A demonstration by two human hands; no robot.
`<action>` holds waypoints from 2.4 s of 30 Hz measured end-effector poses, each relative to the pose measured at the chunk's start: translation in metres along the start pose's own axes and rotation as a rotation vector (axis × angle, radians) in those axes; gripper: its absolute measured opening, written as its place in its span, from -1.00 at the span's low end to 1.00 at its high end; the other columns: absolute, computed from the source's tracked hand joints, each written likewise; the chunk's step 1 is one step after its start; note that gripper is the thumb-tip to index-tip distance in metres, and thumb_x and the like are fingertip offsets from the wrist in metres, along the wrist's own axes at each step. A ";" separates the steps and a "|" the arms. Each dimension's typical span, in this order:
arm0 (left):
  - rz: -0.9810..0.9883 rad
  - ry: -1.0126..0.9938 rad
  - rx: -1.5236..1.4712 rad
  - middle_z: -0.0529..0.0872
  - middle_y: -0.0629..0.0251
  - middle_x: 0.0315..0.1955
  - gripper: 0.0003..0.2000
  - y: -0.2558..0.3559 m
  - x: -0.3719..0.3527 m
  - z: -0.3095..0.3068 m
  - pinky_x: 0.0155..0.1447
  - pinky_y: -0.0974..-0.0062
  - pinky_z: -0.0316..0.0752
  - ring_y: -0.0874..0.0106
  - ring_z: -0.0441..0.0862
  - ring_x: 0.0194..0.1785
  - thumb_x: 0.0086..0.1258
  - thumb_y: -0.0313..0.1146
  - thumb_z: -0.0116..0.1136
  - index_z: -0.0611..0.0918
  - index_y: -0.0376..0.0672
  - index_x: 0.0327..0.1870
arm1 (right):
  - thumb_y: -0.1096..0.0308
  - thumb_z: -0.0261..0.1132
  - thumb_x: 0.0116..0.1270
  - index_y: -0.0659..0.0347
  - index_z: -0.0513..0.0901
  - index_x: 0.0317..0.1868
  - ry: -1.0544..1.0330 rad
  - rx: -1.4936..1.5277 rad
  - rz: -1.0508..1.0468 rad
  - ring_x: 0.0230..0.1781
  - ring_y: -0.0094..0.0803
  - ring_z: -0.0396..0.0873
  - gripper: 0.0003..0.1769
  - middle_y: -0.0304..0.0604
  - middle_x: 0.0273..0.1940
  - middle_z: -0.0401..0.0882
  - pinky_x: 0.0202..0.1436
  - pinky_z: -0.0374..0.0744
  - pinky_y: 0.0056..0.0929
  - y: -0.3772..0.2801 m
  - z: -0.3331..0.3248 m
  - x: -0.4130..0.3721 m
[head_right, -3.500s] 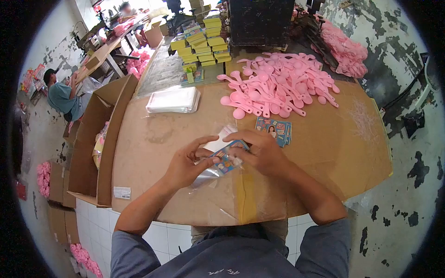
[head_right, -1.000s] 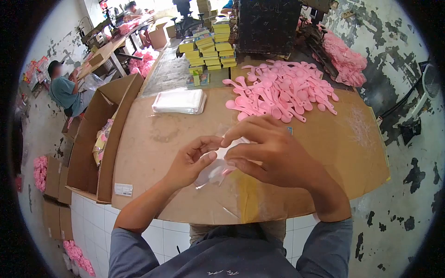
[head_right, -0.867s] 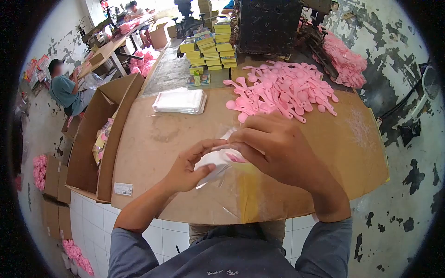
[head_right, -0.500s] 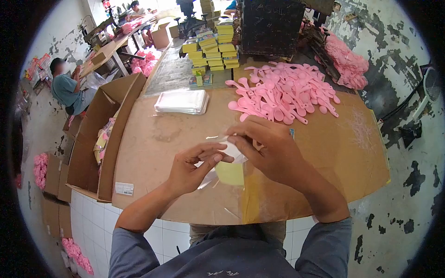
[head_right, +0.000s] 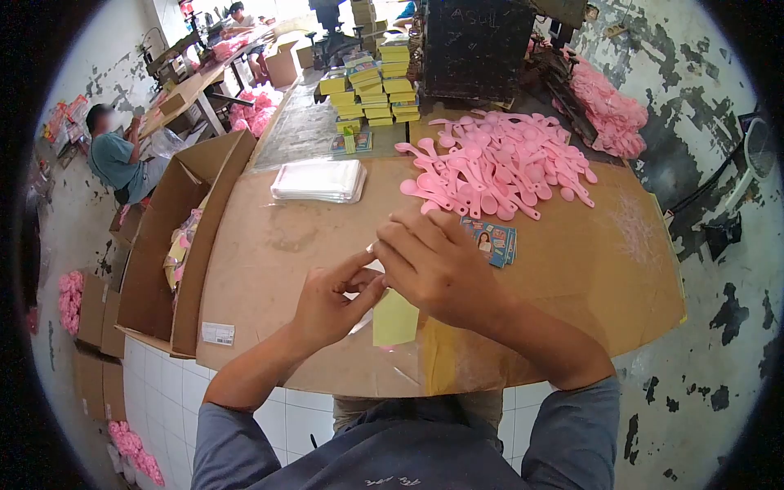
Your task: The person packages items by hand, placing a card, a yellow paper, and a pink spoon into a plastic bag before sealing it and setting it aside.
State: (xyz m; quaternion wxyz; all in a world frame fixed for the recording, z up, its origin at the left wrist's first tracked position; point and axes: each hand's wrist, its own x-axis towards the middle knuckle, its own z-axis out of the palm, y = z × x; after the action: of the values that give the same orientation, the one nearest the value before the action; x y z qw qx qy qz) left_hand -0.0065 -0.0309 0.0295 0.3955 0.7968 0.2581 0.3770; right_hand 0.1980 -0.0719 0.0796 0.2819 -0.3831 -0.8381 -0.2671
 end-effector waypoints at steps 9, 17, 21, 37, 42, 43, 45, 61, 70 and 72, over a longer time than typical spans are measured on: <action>-0.019 -0.058 -0.125 0.88 0.17 -0.31 -0.61 0.000 0.003 -0.002 -0.14 0.49 0.71 0.48 0.86 -0.21 0.51 -0.46 0.29 0.61 -0.26 0.33 | 0.47 0.24 0.35 0.23 0.57 -0.20 0.019 0.512 0.486 -0.16 -0.30 0.58 -0.95 -0.14 -0.23 0.54 -0.04 0.50 -0.24 0.043 -0.008 -0.006; -0.270 -0.075 -0.458 0.86 0.12 -0.06 -0.59 -0.012 0.011 -0.012 0.08 0.54 0.65 0.53 0.77 0.01 0.59 -0.46 0.23 0.53 -0.37 0.40 | 0.39 0.17 0.59 0.24 0.54 -0.01 0.362 1.541 0.853 -0.46 -0.54 0.62 -0.89 -0.26 -0.47 0.58 -0.34 0.57 -0.60 0.167 -0.119 -0.151; -0.284 -0.031 -0.475 0.86 0.11 -0.07 -0.59 -0.011 0.013 -0.010 0.11 0.53 0.67 0.50 0.78 0.00 0.57 -0.46 0.27 0.54 -0.39 0.36 | 0.51 0.23 0.47 0.25 0.53 0.24 0.050 0.220 1.259 -0.02 -0.23 0.68 -0.65 -0.03 -0.04 0.68 0.08 0.61 -0.27 0.228 -0.109 -0.237; -0.196 0.107 -0.489 0.85 0.09 -0.10 -0.67 -0.026 0.010 0.004 -0.06 0.56 0.69 0.51 0.79 -0.05 0.54 -0.49 0.29 0.60 -0.41 0.25 | 0.34 0.47 0.37 0.26 0.65 0.23 -0.314 0.989 0.738 -0.02 -0.35 0.69 -0.55 -0.10 -0.01 0.73 0.12 0.62 -0.33 0.010 -0.009 -0.044; -0.287 0.063 -0.554 0.84 0.10 -0.07 -0.67 -0.021 0.013 -0.003 -0.08 0.54 0.67 0.51 0.78 -0.07 0.57 -0.40 0.28 0.62 -0.34 0.26 | 0.37 0.45 0.42 0.32 0.68 0.18 -0.289 1.344 0.901 -0.11 -0.56 0.66 -0.62 -0.19 -0.05 0.74 0.00 0.62 -0.49 0.014 0.023 -0.048; -0.292 0.034 -0.551 0.83 0.11 -0.06 -0.68 -0.024 0.014 -0.004 -0.08 0.55 0.67 0.51 0.77 -0.07 0.57 -0.39 0.28 0.64 -0.33 0.24 | 0.37 0.44 0.43 0.33 0.68 0.19 -0.261 1.368 0.919 -0.12 -0.58 0.65 -0.63 -0.20 -0.05 0.74 -0.01 0.61 -0.51 0.016 0.024 -0.049; -0.304 -0.031 -0.550 0.83 0.15 -0.04 -0.70 -0.029 0.014 -0.003 -0.07 0.55 0.67 0.53 0.76 -0.08 0.58 -0.37 0.27 0.67 -0.33 0.22 | 0.39 0.42 0.45 0.33 0.68 0.18 -0.251 1.375 0.939 -0.13 -0.60 0.65 -0.65 -0.22 -0.06 0.75 -0.02 0.61 -0.54 0.020 0.025 -0.054; -0.203 -0.096 -0.432 0.84 0.19 -0.04 -0.79 -0.037 0.011 -0.006 -0.02 0.53 0.71 0.51 0.77 -0.08 0.54 -0.47 0.28 0.78 -0.30 0.10 | 0.47 0.31 0.50 0.31 0.81 -0.01 -0.185 1.336 0.943 -0.24 -0.65 0.64 -0.82 -0.30 -0.23 0.76 -0.13 0.59 -0.59 0.033 0.029 -0.073; -0.339 -0.101 -0.479 0.83 0.22 -0.05 -0.74 -0.039 0.013 -0.006 -0.02 0.53 0.71 0.54 0.78 -0.10 0.55 -0.40 0.29 0.74 -0.34 0.14 | 0.47 0.39 0.44 0.32 0.79 -0.02 -0.196 1.352 0.977 -0.24 -0.63 0.63 -0.83 -0.28 -0.21 0.74 -0.11 0.58 -0.58 0.029 0.026 -0.070; -0.350 -0.104 -0.446 0.84 0.24 -0.07 -0.73 -0.035 0.013 -0.004 -0.03 0.55 0.71 0.55 0.78 -0.10 0.55 -0.41 0.30 0.73 -0.33 0.16 | 0.48 0.42 0.40 0.34 0.76 0.01 -0.186 1.373 0.981 -0.22 -0.61 0.64 -0.79 -0.24 -0.18 0.74 -0.10 0.58 -0.56 0.028 0.029 -0.073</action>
State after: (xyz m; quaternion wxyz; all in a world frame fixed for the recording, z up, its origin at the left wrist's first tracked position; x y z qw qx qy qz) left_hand -0.0059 -0.0003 0.0075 0.6325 0.6519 0.2818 0.3092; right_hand 0.2520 -0.0726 0.0164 0.4657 -0.4674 -0.5730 0.4861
